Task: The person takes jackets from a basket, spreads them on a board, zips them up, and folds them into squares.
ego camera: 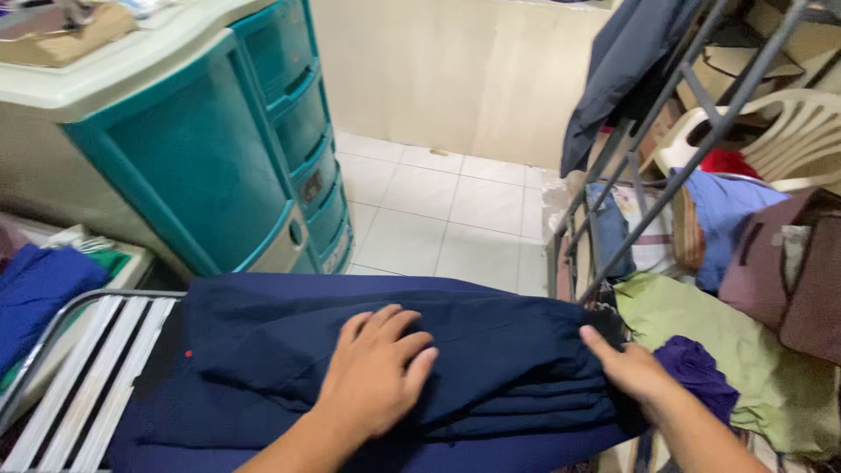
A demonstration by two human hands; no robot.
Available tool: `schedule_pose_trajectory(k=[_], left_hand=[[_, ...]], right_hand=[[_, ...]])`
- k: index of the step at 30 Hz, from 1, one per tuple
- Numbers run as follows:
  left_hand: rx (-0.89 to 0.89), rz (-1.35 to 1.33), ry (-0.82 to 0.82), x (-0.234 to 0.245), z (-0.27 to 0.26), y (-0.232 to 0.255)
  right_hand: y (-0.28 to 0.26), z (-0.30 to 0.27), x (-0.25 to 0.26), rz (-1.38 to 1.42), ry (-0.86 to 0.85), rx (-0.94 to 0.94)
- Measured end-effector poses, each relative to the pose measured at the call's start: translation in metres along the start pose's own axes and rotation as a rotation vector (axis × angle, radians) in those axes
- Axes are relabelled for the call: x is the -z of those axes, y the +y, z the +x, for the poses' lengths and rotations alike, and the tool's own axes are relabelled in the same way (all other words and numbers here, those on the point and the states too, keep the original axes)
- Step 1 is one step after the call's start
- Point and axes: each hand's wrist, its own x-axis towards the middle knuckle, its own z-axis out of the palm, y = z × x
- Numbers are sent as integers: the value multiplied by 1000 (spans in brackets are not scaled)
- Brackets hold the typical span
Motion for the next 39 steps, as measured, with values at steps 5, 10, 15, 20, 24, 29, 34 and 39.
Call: schedule_pose_trajectory(k=[5,10,15,20,24,29,34,39], left_hand=[[116,221,-241,-14,-12,-31],[287,266,-297,-8,-5,-21],[430,98,-228,-35,0,2],[440,-38,-189,-43,-2,-14],[621,-930,102,-30,1,-59],[680,-1540,86,4,-19,-96],[1107,-1386,-33,35,-21,-93],[1085,-1213,126,49,-20,-93]], right_hand=[[-30,-24,-3,291,-110,136],[-47,-9,80,294,15,33],[-50,33,162,353,61,230],[-139,-51,161,293,96,433],[-238,-173,88,-37,118,489],[-282,-290,-65,-242,-363,808],[-251,-292,-89,-337,-511,949],[-197,-212,-72,-618,-56,1069]])
